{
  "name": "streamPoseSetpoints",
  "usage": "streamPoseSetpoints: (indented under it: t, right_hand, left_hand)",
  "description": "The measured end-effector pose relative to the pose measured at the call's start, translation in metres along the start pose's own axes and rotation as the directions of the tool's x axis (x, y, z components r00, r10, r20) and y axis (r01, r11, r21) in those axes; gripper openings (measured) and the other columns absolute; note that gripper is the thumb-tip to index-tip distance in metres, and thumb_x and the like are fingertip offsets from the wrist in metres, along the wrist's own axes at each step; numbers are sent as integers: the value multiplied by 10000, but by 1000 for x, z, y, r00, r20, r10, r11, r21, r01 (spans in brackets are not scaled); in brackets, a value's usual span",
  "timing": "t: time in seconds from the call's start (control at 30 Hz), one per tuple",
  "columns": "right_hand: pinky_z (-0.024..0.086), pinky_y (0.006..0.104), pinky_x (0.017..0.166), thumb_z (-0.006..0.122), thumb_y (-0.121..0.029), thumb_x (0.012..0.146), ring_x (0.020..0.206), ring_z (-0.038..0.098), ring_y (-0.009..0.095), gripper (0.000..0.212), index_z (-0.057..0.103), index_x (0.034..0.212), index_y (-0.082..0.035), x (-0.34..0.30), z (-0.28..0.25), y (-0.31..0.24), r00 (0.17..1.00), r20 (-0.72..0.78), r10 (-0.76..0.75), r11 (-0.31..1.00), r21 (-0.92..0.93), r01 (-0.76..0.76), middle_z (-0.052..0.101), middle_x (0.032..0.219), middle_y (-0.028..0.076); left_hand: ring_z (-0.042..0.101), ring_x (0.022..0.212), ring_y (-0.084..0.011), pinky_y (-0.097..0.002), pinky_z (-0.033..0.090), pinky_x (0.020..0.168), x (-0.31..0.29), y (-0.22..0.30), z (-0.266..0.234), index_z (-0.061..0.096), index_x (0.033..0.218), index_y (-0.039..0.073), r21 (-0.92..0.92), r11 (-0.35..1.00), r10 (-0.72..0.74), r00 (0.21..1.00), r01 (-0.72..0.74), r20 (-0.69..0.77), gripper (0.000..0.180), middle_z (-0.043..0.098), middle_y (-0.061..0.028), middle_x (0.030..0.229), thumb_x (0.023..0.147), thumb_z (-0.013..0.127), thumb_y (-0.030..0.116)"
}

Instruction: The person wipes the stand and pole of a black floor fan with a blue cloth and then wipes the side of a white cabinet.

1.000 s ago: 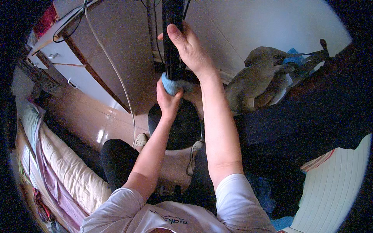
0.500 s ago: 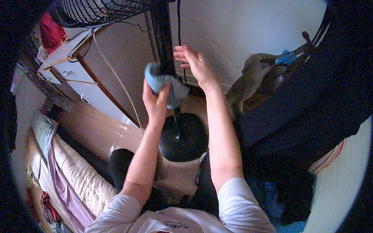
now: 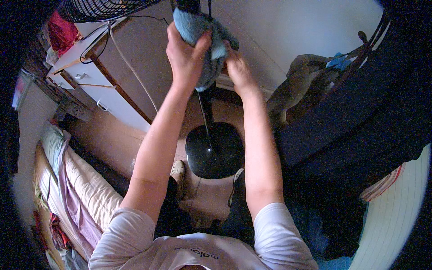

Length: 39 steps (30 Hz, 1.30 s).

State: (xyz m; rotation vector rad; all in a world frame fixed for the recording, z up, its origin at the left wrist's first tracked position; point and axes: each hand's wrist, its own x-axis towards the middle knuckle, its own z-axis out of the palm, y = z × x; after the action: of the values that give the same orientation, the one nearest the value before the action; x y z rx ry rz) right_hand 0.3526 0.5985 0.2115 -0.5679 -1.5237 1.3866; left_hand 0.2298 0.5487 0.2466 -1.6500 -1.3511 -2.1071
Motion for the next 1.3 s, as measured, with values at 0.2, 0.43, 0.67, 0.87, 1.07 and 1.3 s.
streamPoseSetpoints:
  t: [0.2, 0.43, 0.67, 0.87, 1.07, 1.3]
  right_hand:
    - [463, 360, 744, 430, -420, 973, 784, 595, 179, 477, 635, 980, 12, 13, 2, 26, 962, 146, -229, 906, -330, 266, 675, 811, 93]
    - [490, 290, 756, 458, -315, 976, 830, 622, 128, 341, 636, 1014, -28, 5, 5, 17, 958, 260, -123, 958, -221, 183, 662, 925, 50]
    - [443, 244, 594, 427, -257, 998, 671, 537, 68, 311, 603, 900, -20, 1, 21, 14, 975, 199, -98, 993, -50, 110, 590, 774, -21]
    - [455, 235, 638, 438, -358, 991, 706, 555, 77, 381, 598, 922, -20, 0, 21, 17, 968, 237, -87, 995, -25, 96, 603, 806, -7]
    - [476, 286, 748, 667, -341, 864, 825, 594, 156, 412, 543, 1015, 22, -5, 42, 22, 951, 169, -260, 924, -243, 296, 619, 876, 63]
    - [486, 313, 719, 665, -189, 826, 801, 598, 175, 340, 534, 1027, 51, -7, 52, 23, 959, 137, -247, 923, -267, 276, 621, 855, 97]
  left_hand:
    - [508, 1088, -377, -424, 415, 915, -94, -46, -2, 368, 1296, 7, 154, 983, -100, 995, 96, 18, 705, 508, -200, 1158, 735, 749, 200]
    - [447, 1092, -402, -463, 352, 939, -164, -80, -4, 378, 1278, 2, 150, 973, -187, 981, 178, 51, 695, 466, -216, 1172, 708, 753, 138]
    - [618, 949, -247, -362, 489, 841, -144, -97, -25, 539, 1094, 0, -96, 881, -418, 856, 464, 304, 653, 647, -138, 1009, 614, 870, 292]
    - [583, 1008, -196, -345, 467, 899, -134, -102, -32, 470, 1219, 21, -313, 686, -401, 700, 657, 591, 649, 611, -88, 1091, 691, 820, 162]
    - [589, 971, -202, -342, 466, 880, -186, -138, -33, 546, 1154, 43, -80, 757, -472, 627, 649, 620, 650, 621, -84, 1044, 622, 815, 303]
    - [595, 984, -223, -341, 454, 887, -267, -171, -33, 548, 1137, 53, 69, 628, -662, 486, 775, 571, 614, 629, -104, 1028, 597, 777, 236]
